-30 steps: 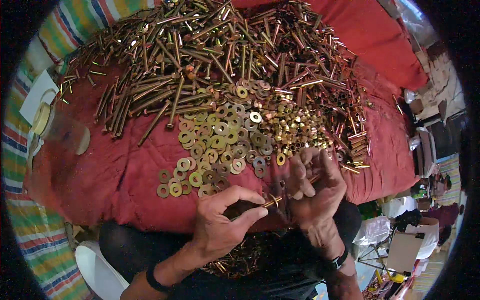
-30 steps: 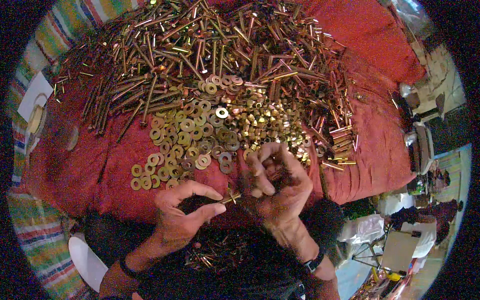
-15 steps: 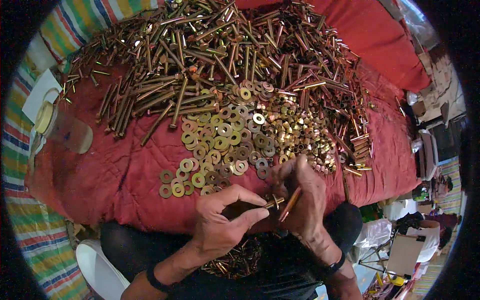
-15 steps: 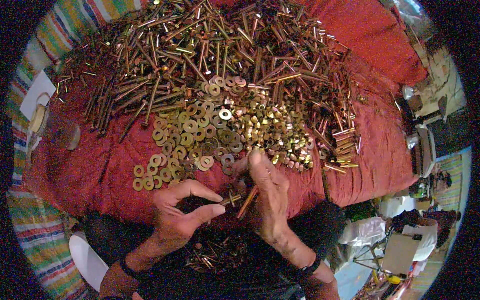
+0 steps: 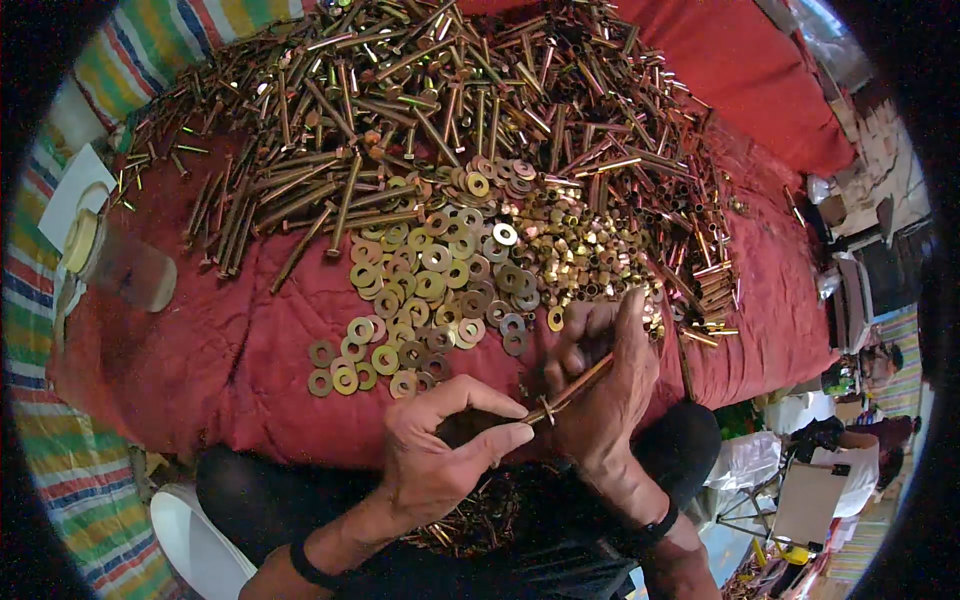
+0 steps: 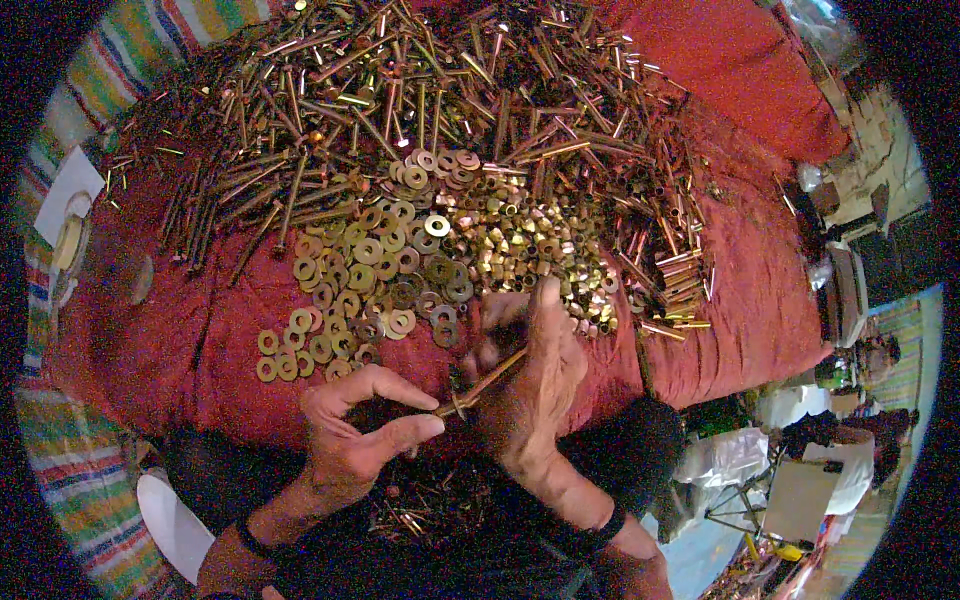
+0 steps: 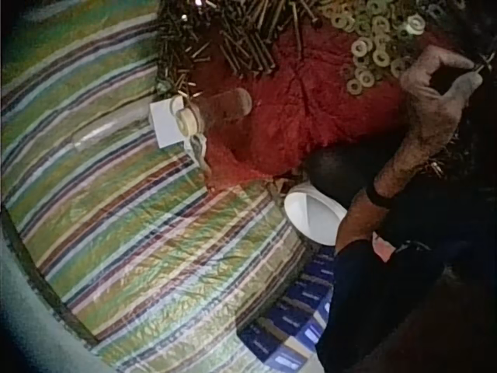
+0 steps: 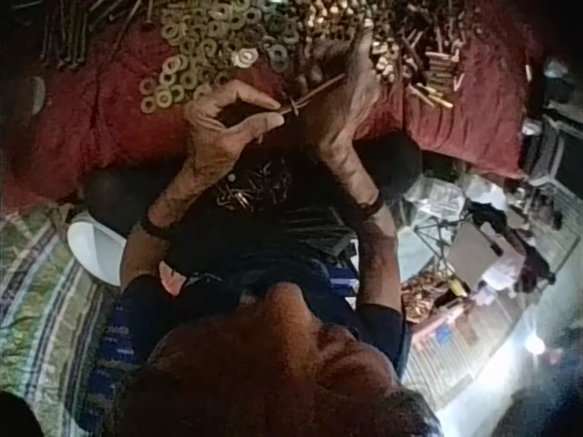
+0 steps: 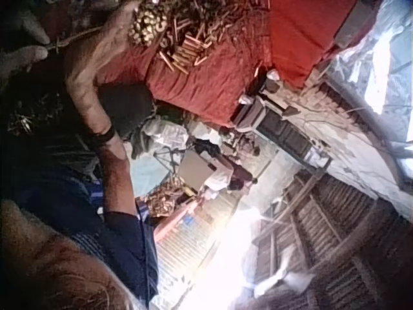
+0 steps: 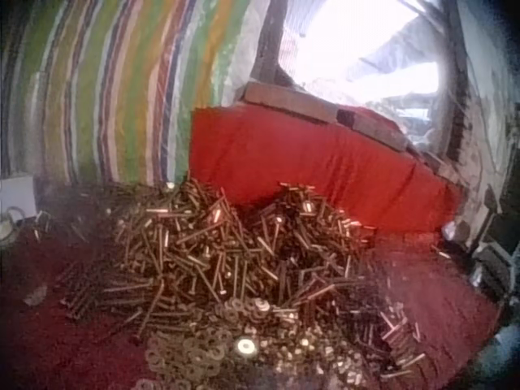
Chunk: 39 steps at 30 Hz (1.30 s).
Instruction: The person sits on the floor and repeatedly picks up a brass-colored fastener and a matching washer, then slides the washer onto the fastener. They place the assembled pair onto a growing pile on the red cloth. The person handles each fastener and washer one at a time, maintaining a steady rhythm throughout the clip.
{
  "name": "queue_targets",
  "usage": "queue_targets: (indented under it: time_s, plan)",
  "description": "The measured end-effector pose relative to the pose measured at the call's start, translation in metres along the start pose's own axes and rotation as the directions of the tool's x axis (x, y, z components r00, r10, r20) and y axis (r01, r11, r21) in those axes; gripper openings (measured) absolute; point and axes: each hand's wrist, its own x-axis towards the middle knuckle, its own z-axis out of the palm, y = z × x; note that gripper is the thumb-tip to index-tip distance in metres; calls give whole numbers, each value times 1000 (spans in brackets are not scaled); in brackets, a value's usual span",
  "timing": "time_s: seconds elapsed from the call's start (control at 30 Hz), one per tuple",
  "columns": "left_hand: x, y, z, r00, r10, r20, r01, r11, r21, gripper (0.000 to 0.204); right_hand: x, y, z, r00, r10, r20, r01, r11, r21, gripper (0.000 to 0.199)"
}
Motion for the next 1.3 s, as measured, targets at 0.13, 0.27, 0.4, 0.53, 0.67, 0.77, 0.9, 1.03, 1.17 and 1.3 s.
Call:
queue_targets:
  time_s: [0.13,0.27,0.4,0.53,0.67,0.77,0.9,1.03,1.17,1.3]
  plan:
    - [-1,7,-8,994,-103,-47,97,990,-106,12,-4,0,0,991,-131,23,131,931,-341,50]
    - [1,12,-14,947,-321,-7,300,893,-334,19,-8,-3,-1,938,-330,107,342,832,-436,39]
    - [9,7,-6,985,-138,-103,106,958,-267,55,-18,1,0,819,-187,543,449,798,-402,50]
    - [8,8,-11,977,-210,-31,167,850,-500,62,-13,8,-4,656,-297,694,689,611,-390,57]
    - [3,7,-10,975,-199,99,220,926,-308,58,-8,8,-10,670,-316,672,692,593,-412,58]
    - [5,3,-5,986,-163,39,162,987,21,52,-12,1,-9,733,-283,618,604,689,-401,63]
    - [17,-8,-4,994,113,-9,-113,994,-9,44,-16,-11,-5,812,-269,517,498,781,-377,59]
    - [21,-16,-9,964,265,35,-262,909,325,30,-11,-17,-15,653,-385,652,745,479,-463,34]
    - [18,-22,-9,887,444,125,-444,746,496,39,-8,-3,-22,579,-444,683,810,404,-425,40]
    - [12,-21,-11,871,482,102,-463,731,502,37,-14,4,-26,462,-440,770,885,285,-368,44]
